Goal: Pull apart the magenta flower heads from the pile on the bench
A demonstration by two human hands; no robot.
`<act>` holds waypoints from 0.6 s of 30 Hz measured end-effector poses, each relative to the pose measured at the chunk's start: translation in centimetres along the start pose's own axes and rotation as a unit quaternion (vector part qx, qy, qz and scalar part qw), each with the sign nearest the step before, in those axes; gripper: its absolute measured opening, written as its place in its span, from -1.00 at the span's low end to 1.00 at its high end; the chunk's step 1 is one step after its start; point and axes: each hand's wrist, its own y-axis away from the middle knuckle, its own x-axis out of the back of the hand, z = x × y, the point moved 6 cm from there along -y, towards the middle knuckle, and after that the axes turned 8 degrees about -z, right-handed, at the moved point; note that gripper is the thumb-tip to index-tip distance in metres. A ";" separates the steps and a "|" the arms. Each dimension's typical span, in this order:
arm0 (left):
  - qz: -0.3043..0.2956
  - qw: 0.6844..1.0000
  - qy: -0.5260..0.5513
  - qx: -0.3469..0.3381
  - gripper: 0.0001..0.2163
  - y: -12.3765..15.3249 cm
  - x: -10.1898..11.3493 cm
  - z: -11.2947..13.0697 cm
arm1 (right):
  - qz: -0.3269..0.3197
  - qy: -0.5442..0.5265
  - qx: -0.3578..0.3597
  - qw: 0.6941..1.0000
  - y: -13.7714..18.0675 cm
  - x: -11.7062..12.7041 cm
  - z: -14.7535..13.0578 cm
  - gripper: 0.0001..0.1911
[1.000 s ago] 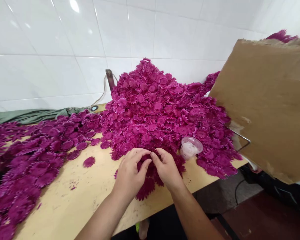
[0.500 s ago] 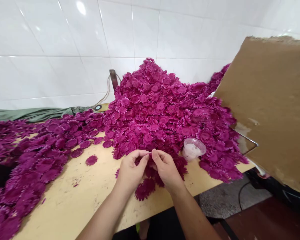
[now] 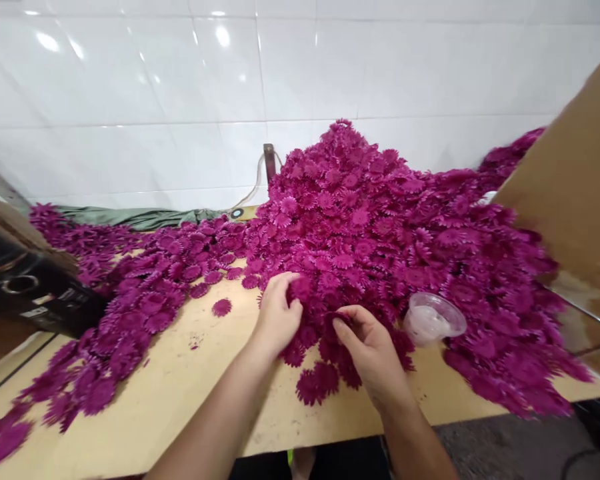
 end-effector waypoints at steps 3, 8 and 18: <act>-0.031 0.991 -0.115 -0.057 -0.75 1.4 -1.3 1.6 | 0.022 -0.001 -0.005 1.000 -0.3 0.8 0.3 -0.71; -0.090 0.977 -0.167 -0.100 -0.86 2.4 -2.3 3.4 | 0.021 0.045 -0.008 0.999 -0.4 1.5 1.2 -0.67; -0.141 0.983 -0.085 -0.079 -0.69 3.7 -3.9 4.6 | 0.068 0.152 0.009 0.986 -1.6 2.5 0.3 -0.59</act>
